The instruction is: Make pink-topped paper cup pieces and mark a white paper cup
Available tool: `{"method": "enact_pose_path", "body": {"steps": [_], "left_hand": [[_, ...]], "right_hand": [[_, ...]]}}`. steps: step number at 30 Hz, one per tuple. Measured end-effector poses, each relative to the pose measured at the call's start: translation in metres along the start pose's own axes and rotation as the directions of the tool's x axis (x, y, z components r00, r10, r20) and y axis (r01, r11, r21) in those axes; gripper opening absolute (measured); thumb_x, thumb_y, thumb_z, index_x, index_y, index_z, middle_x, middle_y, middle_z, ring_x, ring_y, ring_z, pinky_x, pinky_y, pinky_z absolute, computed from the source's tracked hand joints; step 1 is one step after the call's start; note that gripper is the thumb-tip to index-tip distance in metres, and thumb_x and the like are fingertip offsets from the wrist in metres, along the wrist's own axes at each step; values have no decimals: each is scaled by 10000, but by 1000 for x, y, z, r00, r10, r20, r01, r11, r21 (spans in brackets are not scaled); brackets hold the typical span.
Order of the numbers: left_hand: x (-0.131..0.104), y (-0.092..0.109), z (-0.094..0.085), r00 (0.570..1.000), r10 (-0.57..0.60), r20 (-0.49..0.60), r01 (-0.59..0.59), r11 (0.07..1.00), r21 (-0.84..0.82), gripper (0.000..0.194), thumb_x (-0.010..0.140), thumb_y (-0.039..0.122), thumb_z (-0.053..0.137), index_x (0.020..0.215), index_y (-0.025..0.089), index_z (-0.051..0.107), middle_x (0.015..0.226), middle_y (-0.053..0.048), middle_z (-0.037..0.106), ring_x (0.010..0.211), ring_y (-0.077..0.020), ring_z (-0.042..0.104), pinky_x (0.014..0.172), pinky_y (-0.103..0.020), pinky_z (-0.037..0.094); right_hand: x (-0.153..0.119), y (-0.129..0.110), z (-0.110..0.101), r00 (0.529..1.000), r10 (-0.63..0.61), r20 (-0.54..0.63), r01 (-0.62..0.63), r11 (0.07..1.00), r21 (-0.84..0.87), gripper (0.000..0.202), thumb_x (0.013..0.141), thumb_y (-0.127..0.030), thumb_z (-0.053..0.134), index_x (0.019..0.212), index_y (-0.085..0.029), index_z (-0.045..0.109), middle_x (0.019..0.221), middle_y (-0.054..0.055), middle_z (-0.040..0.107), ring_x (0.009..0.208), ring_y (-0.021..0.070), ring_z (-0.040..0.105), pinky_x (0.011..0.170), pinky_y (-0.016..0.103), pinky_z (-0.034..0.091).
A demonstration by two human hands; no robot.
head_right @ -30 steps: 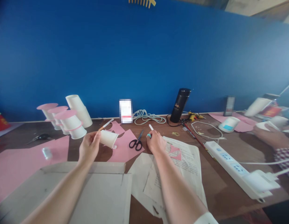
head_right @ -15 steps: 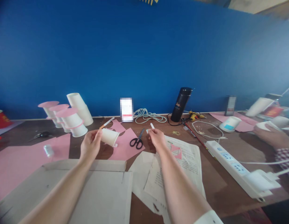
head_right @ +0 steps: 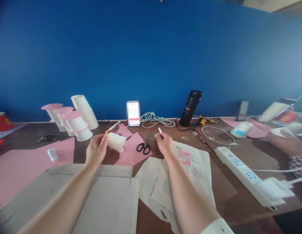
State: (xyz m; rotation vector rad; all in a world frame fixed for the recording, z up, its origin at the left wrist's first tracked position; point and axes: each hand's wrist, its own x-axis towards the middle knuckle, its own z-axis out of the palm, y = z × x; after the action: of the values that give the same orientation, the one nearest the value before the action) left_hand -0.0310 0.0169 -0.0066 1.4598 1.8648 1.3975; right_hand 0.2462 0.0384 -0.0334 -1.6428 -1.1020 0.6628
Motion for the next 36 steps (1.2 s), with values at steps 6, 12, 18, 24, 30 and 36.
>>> {"method": "enact_pose_path", "body": {"steps": [6,12,18,24,30,36], "left_hand": [[0,-1,-1,999,16,-51,-16,1000,9,460,786,591,533,996,187,597,959,-79,683,860,-231,632,728,-327,497],[4,-5,-3,974,74,-215,-72,997,21,458,791,565,544,1053,191,567,1056,-86,653,895,-215,618,801,-334,483],[7,-8,-2,965,61,-253,-56,998,30,438,795,540,546,1033,174,571,1031,-89,654,904,-219,610,814,-343,474],[5,-7,2,977,50,-208,-51,999,1,436,798,528,548,1044,169,566,1053,-94,657,885,-208,607,805,-333,475],[8,-10,2,981,20,-193,-22,1000,-8,411,797,520,548,1020,174,565,1031,-91,663,882,-213,612,799,-338,475],[8,-10,0,980,-49,-193,35,996,-79,438,790,540,548,1033,177,562,1063,-99,663,921,-219,626,825,-341,478]], "right_hand": [[-17,-11,4,971,-234,-52,209,932,-298,288,769,-311,590,1039,-252,673,1114,65,612,798,171,604,822,333,438],[-66,-44,33,730,-559,393,678,665,-315,254,918,-307,455,1036,-264,676,1027,34,665,976,168,585,844,261,436],[-86,-53,69,615,-456,644,781,464,-418,318,914,-279,453,1196,-293,600,1100,41,649,1022,214,542,734,291,443],[-79,-53,74,602,-397,693,787,442,-430,285,925,-282,423,1075,-258,663,1024,66,651,950,211,570,762,300,435],[-81,-57,86,668,-352,656,722,520,-456,279,905,-256,444,897,-145,701,980,143,648,895,245,611,720,317,443],[-71,-49,84,765,-354,538,603,686,-407,260,903,-268,439,916,-184,685,930,67,696,813,163,639,704,252,462]]}}
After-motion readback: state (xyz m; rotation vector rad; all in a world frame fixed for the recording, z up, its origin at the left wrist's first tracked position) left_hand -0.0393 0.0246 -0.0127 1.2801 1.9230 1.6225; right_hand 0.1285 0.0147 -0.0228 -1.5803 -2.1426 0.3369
